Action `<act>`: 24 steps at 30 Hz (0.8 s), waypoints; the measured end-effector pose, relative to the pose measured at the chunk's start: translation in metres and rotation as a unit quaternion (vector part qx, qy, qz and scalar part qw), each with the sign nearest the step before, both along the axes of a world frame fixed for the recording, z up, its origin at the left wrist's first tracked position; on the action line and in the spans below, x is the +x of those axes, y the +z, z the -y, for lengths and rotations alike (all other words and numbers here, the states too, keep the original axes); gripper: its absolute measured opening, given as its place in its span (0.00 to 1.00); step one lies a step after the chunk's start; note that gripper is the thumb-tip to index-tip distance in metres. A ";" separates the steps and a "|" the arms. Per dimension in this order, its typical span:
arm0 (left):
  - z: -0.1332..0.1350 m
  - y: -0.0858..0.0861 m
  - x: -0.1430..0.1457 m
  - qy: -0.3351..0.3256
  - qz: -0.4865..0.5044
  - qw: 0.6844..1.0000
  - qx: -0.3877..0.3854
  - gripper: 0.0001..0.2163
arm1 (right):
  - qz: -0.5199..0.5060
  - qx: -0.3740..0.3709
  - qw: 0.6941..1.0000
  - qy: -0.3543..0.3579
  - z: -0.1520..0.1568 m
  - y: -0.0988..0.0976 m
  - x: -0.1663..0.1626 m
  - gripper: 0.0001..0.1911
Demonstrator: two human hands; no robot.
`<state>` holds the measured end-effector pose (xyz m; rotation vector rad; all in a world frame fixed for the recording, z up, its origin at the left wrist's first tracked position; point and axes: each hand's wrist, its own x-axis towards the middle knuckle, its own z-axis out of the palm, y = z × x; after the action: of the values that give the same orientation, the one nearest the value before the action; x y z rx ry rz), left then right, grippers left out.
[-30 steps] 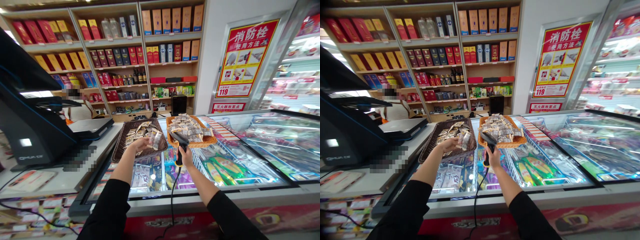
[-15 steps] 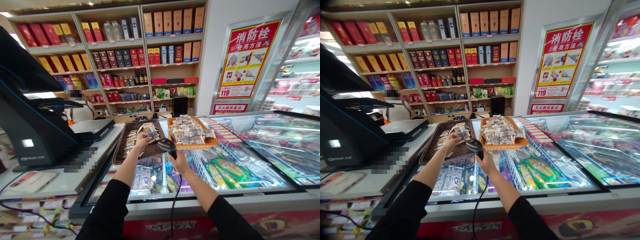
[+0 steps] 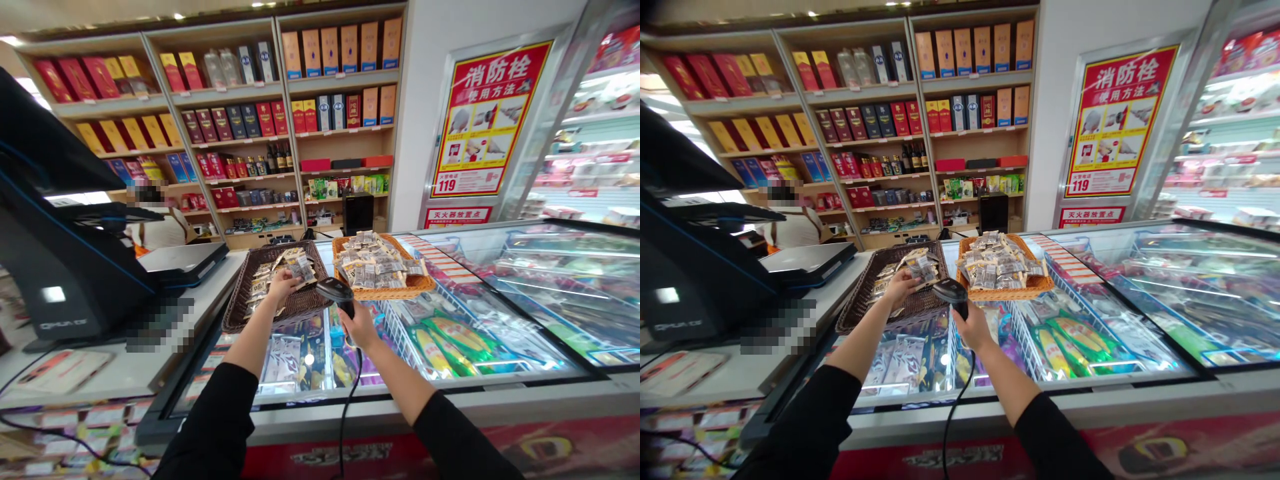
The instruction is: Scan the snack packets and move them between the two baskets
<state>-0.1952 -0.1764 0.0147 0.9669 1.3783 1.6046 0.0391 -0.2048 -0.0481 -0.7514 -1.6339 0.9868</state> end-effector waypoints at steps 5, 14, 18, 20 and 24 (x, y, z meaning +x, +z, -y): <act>-0.014 0.007 0.012 0.019 -0.098 0.995 -0.018 0.15 | -0.193 -0.058 0.978 -0.061 -0.015 -0.001 0.003 0.15; -0.072 0.001 0.132 0.017 -0.353 0.936 0.000 0.05 | -0.296 -0.071 0.930 -0.206 -0.040 -0.006 0.021 0.18; -0.071 0.007 0.136 -0.040 -0.510 0.859 0.017 0.02 | -0.242 -0.067 0.941 -0.226 -0.041 -0.009 0.020 0.17; -0.065 0.016 0.114 -0.012 -0.511 0.859 0.027 0.03 | -0.231 -0.062 0.948 -0.210 -0.041 -0.010 0.017 0.17; -0.048 0.020 0.047 0.079 -0.498 0.863 -0.021 0.07 | -0.221 -0.052 0.958 -0.177 -0.039 -0.011 0.011 0.17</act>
<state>-0.1485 -0.1282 0.0344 1.8292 2.1916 1.1612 0.0497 -0.1662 -0.0596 -0.7930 -1.0240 0.9040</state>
